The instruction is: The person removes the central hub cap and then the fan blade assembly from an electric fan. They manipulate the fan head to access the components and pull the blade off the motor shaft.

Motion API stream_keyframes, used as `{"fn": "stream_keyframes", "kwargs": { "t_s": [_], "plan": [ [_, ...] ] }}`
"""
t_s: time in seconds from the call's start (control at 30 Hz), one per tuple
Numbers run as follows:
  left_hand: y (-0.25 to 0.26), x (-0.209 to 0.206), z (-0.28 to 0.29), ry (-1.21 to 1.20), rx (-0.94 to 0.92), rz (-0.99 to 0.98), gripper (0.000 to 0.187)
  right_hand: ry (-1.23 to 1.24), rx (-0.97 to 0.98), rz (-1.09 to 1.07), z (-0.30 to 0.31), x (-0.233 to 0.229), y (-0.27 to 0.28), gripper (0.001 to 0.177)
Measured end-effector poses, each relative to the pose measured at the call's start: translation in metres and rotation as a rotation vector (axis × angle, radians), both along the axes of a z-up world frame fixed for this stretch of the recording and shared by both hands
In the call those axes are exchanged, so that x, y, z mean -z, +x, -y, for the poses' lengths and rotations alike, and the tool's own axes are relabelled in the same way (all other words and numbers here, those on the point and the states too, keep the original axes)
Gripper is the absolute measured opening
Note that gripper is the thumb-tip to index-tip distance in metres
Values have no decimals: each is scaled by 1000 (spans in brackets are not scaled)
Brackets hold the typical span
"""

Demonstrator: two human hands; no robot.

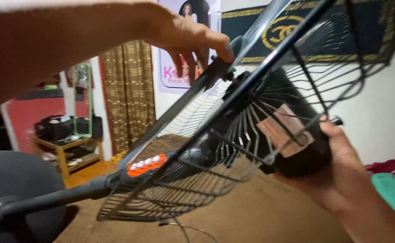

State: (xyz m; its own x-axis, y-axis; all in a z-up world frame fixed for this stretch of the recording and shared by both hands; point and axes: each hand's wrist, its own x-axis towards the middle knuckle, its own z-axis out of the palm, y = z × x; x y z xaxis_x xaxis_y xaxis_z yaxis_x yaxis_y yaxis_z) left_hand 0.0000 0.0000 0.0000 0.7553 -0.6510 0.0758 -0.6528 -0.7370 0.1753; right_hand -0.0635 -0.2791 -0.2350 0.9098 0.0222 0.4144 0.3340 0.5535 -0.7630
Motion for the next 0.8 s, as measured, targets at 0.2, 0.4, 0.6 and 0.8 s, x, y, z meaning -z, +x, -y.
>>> {"fn": "stream_keyframes", "kwargs": {
  "t_s": [0.2,0.4,0.6,0.8],
  "plan": [
    [14,-12,9,113,-110,-100,87,38,224,-224,-6,-3,3,64],
    [13,-20,-3,107,-133,-107,74,-98,266,-64,27,26,5,71],
    [11,19,0,70,304,-50,87,53,332,-349,54,50,27,63],
    [7,58,20,-92,370,-95,121,-3,410,-412,45,53,4,67]
  ]
}}
